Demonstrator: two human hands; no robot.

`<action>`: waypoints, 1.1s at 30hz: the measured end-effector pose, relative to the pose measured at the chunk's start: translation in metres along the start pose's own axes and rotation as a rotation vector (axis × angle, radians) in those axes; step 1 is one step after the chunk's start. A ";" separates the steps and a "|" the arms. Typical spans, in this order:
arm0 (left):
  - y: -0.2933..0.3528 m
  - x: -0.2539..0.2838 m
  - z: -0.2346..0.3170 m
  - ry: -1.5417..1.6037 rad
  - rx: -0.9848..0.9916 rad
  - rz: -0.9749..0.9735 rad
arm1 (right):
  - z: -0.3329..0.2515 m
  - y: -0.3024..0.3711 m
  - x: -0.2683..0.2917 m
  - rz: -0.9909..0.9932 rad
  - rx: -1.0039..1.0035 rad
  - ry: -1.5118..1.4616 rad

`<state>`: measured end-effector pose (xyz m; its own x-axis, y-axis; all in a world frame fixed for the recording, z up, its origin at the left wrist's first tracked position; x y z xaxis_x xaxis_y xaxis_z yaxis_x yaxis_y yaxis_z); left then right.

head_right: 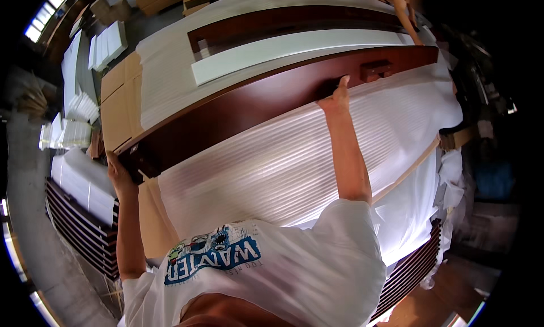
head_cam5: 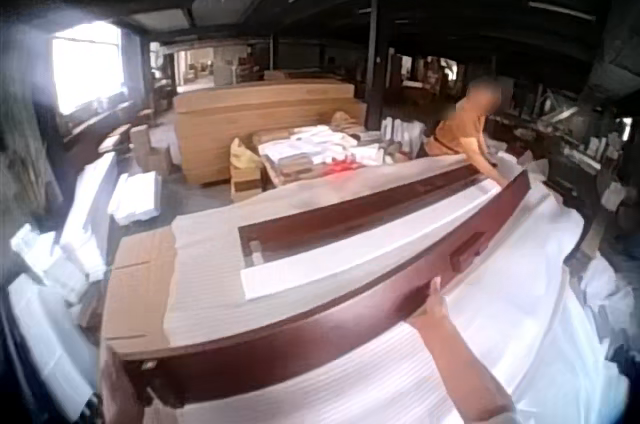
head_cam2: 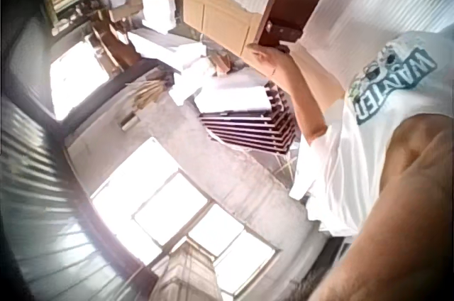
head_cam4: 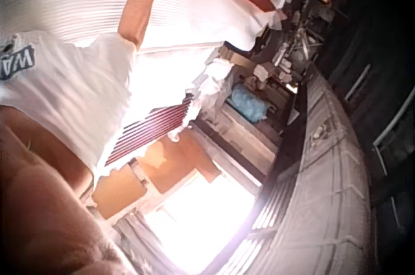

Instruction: The person packs a wooden slatted headboard by placing it on a large cardboard sheet, adding corrugated cardboard and white foam pieces for cushioning, and wrapping the assembly with bubble wrap and paper. The person then secures the package with red tape and places it on the floor.

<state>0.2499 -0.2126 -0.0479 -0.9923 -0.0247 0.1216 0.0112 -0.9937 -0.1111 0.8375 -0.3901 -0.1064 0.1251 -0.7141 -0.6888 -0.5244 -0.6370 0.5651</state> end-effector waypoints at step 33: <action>-0.127 -0.268 -0.009 -0.217 -1.200 -0.618 | 0.050 -0.082 -0.159 -0.458 0.123 0.130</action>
<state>0.5131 -0.0786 -0.0756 -0.7558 0.2575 0.6020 -0.6464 -0.1469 -0.7487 0.8184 -0.2096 -0.0659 0.4665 -0.4037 -0.7871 -0.4849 -0.8609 0.1541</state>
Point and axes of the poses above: each hand's wrist, its own y-axis away from the middle knuckle, its own x-axis out of the back of the hand, z = x × y, the point moved 4 cm from there along -y, towards the middle knuckle, and after that the axes turned 8 degrees about -x, right-handed, at the moved point
